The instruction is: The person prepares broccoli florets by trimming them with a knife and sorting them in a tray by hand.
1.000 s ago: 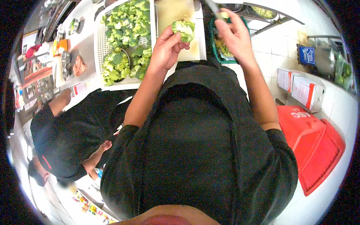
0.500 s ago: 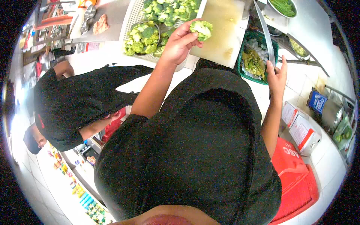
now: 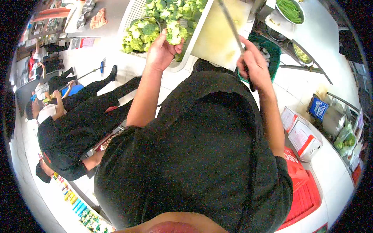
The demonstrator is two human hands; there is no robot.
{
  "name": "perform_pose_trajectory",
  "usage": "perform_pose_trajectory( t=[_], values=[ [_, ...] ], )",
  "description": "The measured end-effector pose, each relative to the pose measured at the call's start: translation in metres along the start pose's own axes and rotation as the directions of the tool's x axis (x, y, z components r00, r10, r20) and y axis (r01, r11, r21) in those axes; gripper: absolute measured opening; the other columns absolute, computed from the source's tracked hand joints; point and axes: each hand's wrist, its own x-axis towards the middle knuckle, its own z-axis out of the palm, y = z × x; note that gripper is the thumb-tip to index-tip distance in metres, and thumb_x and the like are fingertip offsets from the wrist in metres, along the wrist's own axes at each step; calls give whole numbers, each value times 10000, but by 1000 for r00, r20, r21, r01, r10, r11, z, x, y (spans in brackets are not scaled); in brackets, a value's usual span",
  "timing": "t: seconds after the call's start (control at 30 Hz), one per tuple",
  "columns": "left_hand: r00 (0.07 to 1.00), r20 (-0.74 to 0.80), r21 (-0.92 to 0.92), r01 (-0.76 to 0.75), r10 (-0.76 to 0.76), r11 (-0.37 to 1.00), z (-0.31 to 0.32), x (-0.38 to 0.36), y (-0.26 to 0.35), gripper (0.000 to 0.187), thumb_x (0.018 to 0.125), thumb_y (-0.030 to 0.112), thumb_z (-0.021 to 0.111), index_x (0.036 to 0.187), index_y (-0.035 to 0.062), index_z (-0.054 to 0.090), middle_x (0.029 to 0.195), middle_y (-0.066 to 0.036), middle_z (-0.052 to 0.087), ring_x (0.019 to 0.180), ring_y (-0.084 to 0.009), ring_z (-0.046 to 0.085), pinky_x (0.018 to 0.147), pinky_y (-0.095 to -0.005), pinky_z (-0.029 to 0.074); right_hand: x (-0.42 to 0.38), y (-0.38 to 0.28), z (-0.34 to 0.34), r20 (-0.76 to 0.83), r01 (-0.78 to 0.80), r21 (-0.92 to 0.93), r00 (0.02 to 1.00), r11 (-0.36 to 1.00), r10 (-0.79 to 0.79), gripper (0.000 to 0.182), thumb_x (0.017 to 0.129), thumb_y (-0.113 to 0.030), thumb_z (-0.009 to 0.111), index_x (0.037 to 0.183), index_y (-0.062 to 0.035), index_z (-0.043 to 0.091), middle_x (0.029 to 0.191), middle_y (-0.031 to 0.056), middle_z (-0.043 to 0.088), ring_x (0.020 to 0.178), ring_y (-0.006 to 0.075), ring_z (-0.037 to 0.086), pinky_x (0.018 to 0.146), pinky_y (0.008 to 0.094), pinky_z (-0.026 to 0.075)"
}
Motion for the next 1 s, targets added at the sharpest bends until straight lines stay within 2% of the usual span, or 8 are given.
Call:
perform_pose_trajectory(
  t=[0.07,0.2,0.23,0.33,0.47,0.73,0.87,1.0],
  values=[
    [997,-24,-71,69,-71,995,20,0,-3,438,1026,399,505,1168,-9,580,939,-126,675,806,-268,635,701,-372,510,12,-17,18,132,20,50,991,999,-26,495,1054,-254,433,1492,-30,377,654,-5,494,502,68,424,460,215,342],
    [986,44,-22,160,-159,987,33,1,-17,464,1018,459,503,981,9,611,626,-78,561,808,-262,630,678,-364,482,29,-34,46,273,-15,50,962,999,1,544,1059,-323,461,1519,-56,346,679,-1,483,522,70,418,462,220,355],
    [979,86,0,187,-187,982,33,2,-22,480,1026,457,471,1267,45,521,985,-106,661,772,-205,612,632,-312,466,31,-34,49,300,4,51,954,999,-20,594,1051,-383,482,1530,-67,332,683,-1,483,520,71,412,461,222,355],
    [974,162,36,154,-158,987,43,-4,-23,485,1026,459,472,1272,43,512,986,-104,658,767,-200,611,622,-302,472,31,-38,58,306,-4,-10,952,1000,7,681,1029,-511,455,1535,-73,328,647,-14,453,511,59,380,482,209,332],
    [951,281,56,116,-127,992,32,-7,-22,479,1020,419,505,1314,41,504,996,-82,649,793,-170,597,634,-291,474,31,-32,56,332,-55,7,942,998,49,699,1014,-495,512,1534,-67,326,669,-4,477,512,76,409,456,226,347],
    [959,259,239,56,-119,969,26,-8,-22,514,968,239,635,1416,42,475,995,-17,631,819,-120,554,684,-264,454,27,-30,61,316,-79,-42,944,996,88,683,1019,-456,523,1534,-56,317,670,-7,476,517,75,408,444,221,335],
    [970,225,368,7,-96,930,29,-12,-16,491,962,231,645,1397,46,513,970,5,623,800,-96,538,678,-252,450,26,-34,64,275,-205,-42,938,978,209,621,1028,-375,518,1524,-52,329,678,2,488,514,78,413,435,222,328],
    [963,239,447,3,-123,895,27,-10,-11,466,958,242,662,1368,48,554,795,57,522,698,-67,472,616,-235,414,30,-29,65,315,-224,28,927,974,204,684,1020,-457,515,1524,-44,307,669,15,491,501,85,416,424,229,320]
  ],
)
